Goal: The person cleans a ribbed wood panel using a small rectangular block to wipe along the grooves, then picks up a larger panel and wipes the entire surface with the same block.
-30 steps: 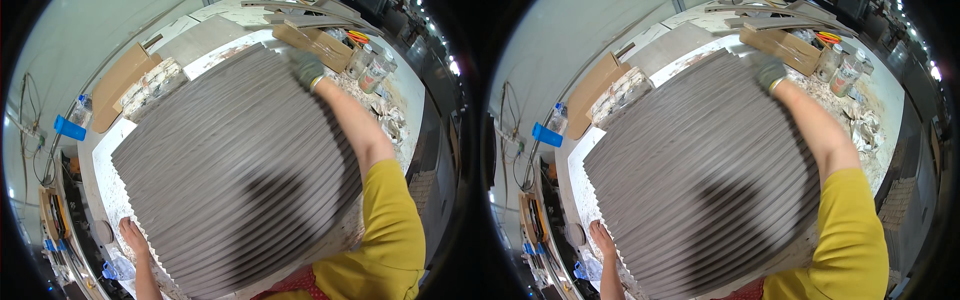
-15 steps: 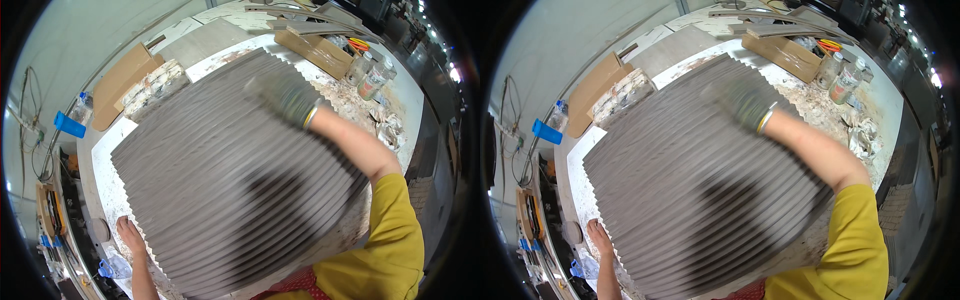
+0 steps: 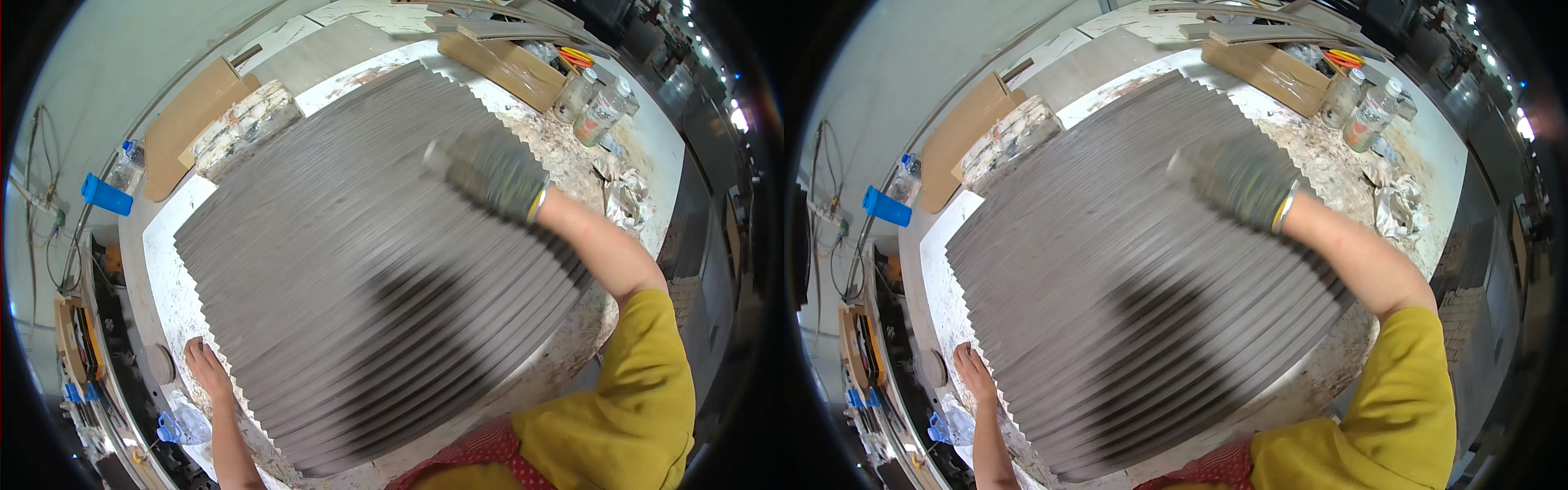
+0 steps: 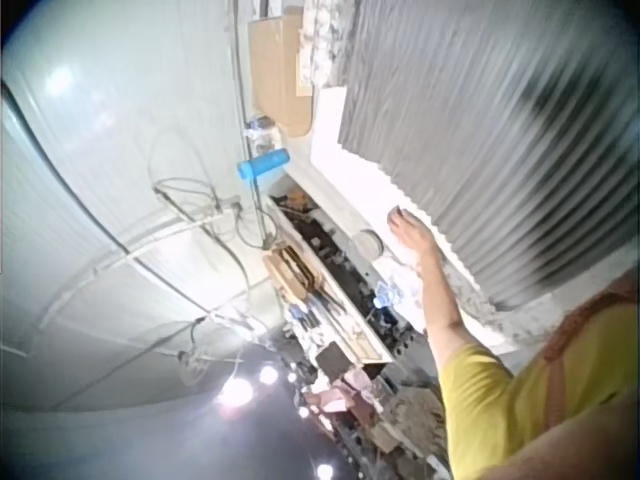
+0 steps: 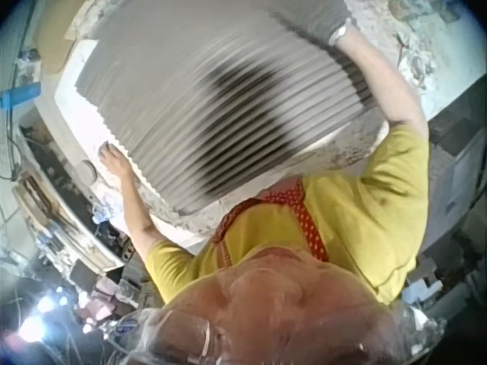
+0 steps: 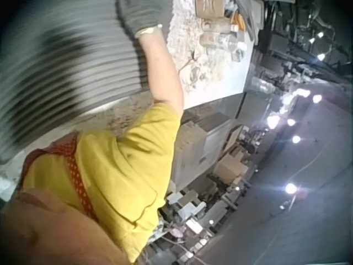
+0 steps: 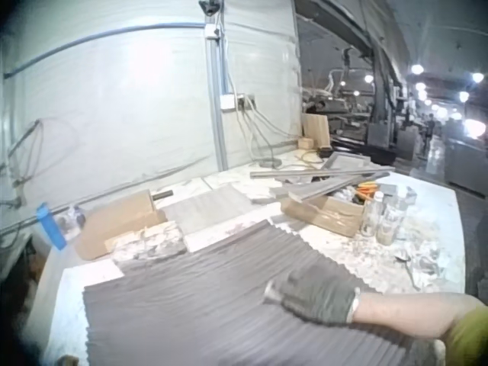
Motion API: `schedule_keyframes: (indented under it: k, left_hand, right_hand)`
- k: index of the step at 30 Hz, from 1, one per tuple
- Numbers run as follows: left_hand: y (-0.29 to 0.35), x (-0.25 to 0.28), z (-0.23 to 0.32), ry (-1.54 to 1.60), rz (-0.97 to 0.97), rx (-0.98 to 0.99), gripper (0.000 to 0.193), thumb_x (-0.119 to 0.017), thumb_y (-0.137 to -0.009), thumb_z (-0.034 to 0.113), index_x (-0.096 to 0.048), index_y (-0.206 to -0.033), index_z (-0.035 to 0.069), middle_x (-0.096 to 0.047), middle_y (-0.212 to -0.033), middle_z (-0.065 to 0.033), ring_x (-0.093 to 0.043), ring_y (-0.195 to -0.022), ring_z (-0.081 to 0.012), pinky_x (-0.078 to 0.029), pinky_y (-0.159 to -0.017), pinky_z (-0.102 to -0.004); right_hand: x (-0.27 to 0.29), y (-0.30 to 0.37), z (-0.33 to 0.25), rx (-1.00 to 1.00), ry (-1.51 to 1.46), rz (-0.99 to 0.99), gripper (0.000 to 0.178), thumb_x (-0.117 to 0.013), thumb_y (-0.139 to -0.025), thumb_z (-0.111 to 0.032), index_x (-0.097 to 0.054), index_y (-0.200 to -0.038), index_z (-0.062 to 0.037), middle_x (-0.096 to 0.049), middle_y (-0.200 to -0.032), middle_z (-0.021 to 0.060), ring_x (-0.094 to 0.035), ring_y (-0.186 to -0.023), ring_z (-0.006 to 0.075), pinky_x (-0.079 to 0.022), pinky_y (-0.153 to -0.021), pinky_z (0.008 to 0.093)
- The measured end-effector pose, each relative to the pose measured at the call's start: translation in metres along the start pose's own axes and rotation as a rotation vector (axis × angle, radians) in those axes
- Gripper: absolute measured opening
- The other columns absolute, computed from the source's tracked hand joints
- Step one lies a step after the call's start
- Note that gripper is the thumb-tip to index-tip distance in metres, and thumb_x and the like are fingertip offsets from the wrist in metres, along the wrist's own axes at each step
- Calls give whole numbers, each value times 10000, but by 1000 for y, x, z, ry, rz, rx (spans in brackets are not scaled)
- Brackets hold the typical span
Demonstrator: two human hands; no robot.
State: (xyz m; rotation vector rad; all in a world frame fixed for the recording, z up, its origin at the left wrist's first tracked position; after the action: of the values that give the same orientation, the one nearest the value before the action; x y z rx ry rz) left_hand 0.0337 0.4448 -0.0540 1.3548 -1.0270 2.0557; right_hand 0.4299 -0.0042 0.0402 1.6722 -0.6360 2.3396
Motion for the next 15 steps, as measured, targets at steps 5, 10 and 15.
schedule_keyframes:
  k: [5, 10, 15]
  left_hand:
    - [-4, -5, -5, -2, 16, -27, 241, -452, -963, 111, -547, -1140, -23, -530, -1174, -205, -490, -1101, -380, -375, -959, -455]
    - [-6, -9, -8, -31, 57, -21, 207, -491, -938, 98, -576, -1105, 7, -550, -1157, -197, -508, -1075, -385, -395, -935, -468]
    - [-5, -10, -4, 15, 102, -37, 202, -507, -930, 104, -587, -1099, 28, -561, -1142, -168, -521, -1051, -360, -400, -926, -448]
  right_hand:
    - [-36, 60, 82, -444, -96, 110, 322, -521, -914, -259, -612, -1179, -100, -664, -957, 177, -631, -915, 349, -506, -801, 463]
    - [23, 10, -11, -215, -333, 43, 459, -560, -891, -193, -524, -1335, -82, -642, -926, 198, -620, -903, 345, -486, -832, 463]
    - [15, -21, -220, 400, -650, 79, 346, -540, -868, -109, -488, -1210, -109, -609, -905, 96, -613, -853, 270, -519, -818, 403]
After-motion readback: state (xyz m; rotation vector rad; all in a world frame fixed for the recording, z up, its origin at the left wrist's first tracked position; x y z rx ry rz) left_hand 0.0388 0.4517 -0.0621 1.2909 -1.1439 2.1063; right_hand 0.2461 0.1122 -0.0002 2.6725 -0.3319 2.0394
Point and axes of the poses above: each hand's wrist, its own y-axis away from the middle knuckle, its own x-axis out of the back of the hand, z = x × y, the point moved 4 cm from there along -y, towards the middle knuckle
